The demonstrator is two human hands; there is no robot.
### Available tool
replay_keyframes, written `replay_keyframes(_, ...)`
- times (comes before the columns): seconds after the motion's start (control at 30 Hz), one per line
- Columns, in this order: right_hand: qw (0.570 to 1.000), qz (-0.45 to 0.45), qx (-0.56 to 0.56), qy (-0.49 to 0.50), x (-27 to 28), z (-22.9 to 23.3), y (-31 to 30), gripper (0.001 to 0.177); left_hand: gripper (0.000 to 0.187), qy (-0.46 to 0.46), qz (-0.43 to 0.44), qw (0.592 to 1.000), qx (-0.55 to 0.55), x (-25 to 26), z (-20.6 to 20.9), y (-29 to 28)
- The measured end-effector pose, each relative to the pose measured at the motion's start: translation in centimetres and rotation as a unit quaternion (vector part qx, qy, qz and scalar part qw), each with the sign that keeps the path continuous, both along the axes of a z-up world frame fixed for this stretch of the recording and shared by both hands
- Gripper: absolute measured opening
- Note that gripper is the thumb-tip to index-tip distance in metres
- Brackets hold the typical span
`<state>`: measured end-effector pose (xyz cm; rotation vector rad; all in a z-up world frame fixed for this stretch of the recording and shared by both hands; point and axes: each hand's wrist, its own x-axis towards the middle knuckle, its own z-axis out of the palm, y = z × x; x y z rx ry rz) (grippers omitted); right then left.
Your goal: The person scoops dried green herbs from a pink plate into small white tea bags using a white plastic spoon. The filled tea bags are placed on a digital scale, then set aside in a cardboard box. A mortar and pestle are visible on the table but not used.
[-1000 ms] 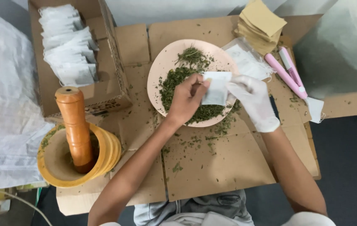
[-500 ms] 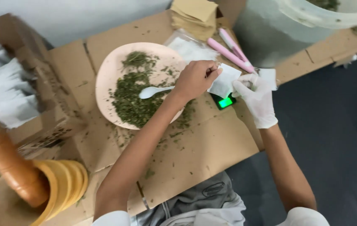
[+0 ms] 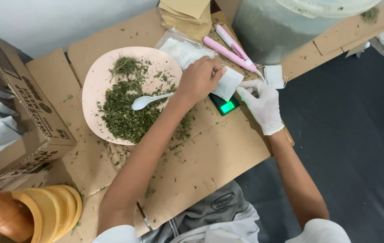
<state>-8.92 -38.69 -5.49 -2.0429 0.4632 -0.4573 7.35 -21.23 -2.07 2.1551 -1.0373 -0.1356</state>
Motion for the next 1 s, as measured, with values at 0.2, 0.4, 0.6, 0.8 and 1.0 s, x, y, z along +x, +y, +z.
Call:
replay_keyframes(0.2,0.997,-0.065,0.017,-0.041,-0.2,-1.4,-1.2,0.011,0.024,-0.054,0.014,0.998,-0.022,0.1,-0.3,1.2)
replay_keyframes(0.4,0.994,-0.089,0.008,-0.061,-0.7,0.3,-0.5,0.008,0.025,-0.083,0.015,0.996,-0.03,1.4,-1.5,2.1)
replay_keyframes(0.6,0.995,-0.088,-0.003,-0.054,-0.6,-0.1,-0.6,0.006,0.026,-0.089,0.016,0.995,-0.034,1.4,-1.5,2.5)
replay_keyframes(0.8,0.994,-0.084,-0.013,-0.073,-0.6,-0.4,-0.8,0.01,0.025,-0.085,0.014,0.996,-0.024,1.7,-0.6,2.9)
replay_keyframes(1.0,0.993,-0.087,-0.014,-0.074,-0.4,-0.8,-0.8,0.009,0.021,-0.081,0.006,0.996,-0.036,1.4,0.2,3.3)
